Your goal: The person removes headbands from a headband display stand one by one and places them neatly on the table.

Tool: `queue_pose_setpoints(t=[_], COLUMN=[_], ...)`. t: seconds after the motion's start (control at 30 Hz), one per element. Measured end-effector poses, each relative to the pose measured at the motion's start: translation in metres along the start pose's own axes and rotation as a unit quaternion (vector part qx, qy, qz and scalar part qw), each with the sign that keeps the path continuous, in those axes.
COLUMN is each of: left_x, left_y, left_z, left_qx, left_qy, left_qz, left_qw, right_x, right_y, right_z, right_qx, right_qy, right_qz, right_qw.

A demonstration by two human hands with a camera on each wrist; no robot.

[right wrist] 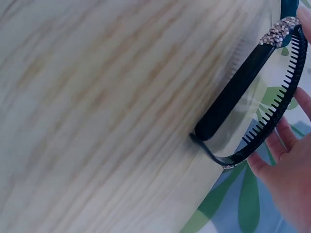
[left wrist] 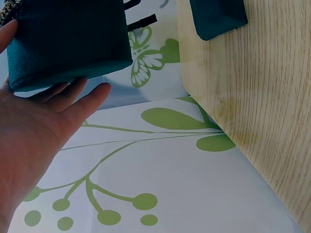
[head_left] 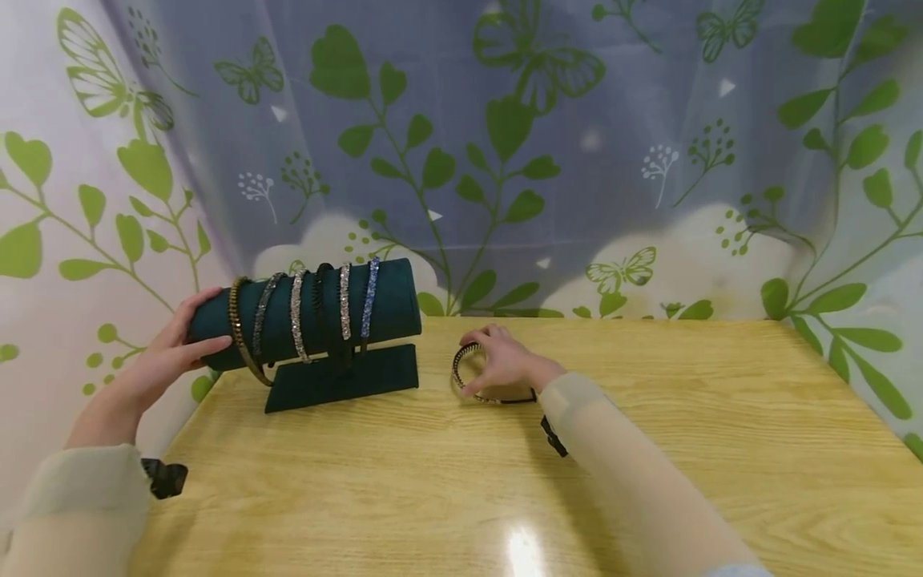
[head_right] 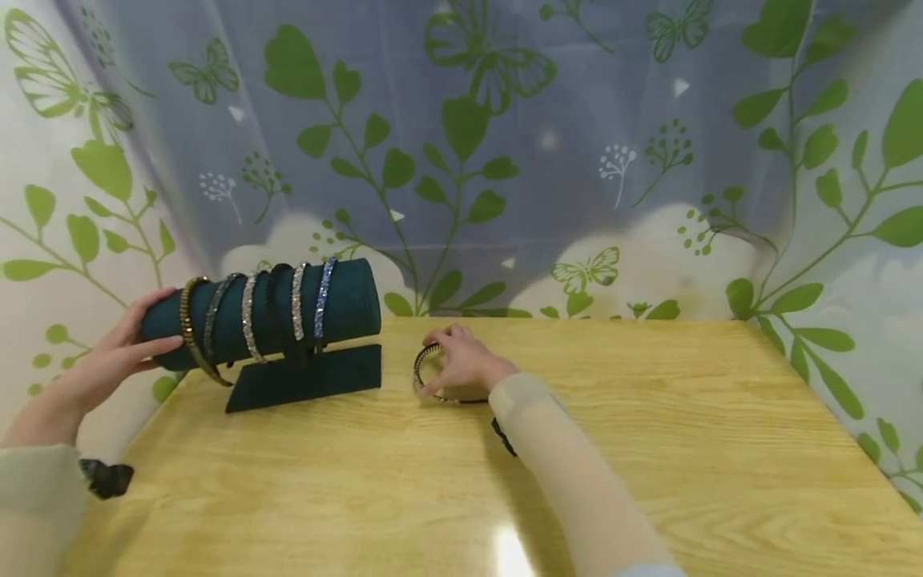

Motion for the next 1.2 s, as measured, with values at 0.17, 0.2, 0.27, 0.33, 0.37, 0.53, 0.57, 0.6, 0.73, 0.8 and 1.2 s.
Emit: queue_pose_setpoints(t=[0.17, 0.2, 0.27, 0.33, 0.37, 0.53, 0.57, 0.6, 0.73, 0.8, 1.2], left_x=[-0.001, -0.002, -0.002, -0.002, -0.003, -0.004, -0.004, -0.004, -0.006, -0.007, -0.001], left_y=[-0.001, -0.001, -0.001, -0.001, -0.002, -0.002, -0.001, -0.001, -0.001, -0.001, -0.001], left_z=[0.0, 0.0, 0.0, 0.0, 0.0, 0.002, 0.002, 0.002, 0.002, 0.001, -0.003], left_qx=[0.004, 0.005, 0.005, 0.004, 0.004, 0.002, 0.001, 0.001, 0.006, 0.011, 0.009], left_qy=[0.001, 0.003, 0.006, 0.012, 0.011, 0.0, 0.0, 0.003, 0.02, 0.024, 0.019], left_qz=[-0.001, -0.002, -0.003, -0.004, -0.005, -0.004, -0.003, -0.003, -0.003, -0.004, -0.001], left_qw=[1.0, 1.0, 1.0, 0.9999, 0.9999, 1.0, 1.0, 1.0, 0.9998, 0.9997, 0.9998], right_x=[-0.002, -0.002, -0.002, -0.002, -0.002, 0.002, 0.004, 0.007, 0.023, 0.029, 0.031], right_y=[0.003, 0.004, 0.006, 0.007, 0.007, 0.011, 0.013, 0.015, 0.028, 0.035, 0.067], right_z=[0.004, 0.004, 0.006, 0.007, 0.007, 0.014, 0.016, 0.02, 0.036, 0.045, 0.081], right_qx=[-0.014, -0.017, -0.022, -0.027, -0.029, -0.03, -0.028, -0.025, 0.009, 0.031, 0.067], right_qy=[0.014, 0.015, 0.019, 0.021, 0.021, -0.006, -0.018, -0.03, -0.079, -0.091, -0.106], right_qz=[-0.022, -0.026, -0.029, -0.029, -0.029, -0.02, -0.016, -0.011, 0.0, -0.001, -0.063], right_qw=[0.9996, 0.9994, 0.9992, 0.999, 0.999, 0.9993, 0.9993, 0.9992, 0.9969, 0.9953, 0.9901])
Point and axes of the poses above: each hand's wrist, its own y-axis away from the middle knuckle, its own x-axis out of the back of the hand, z = x × y, the point moved 2 cm from there along -y, towards the middle knuckle, and after that the axes turned 9 degrees about y, right-handed, at the moved point
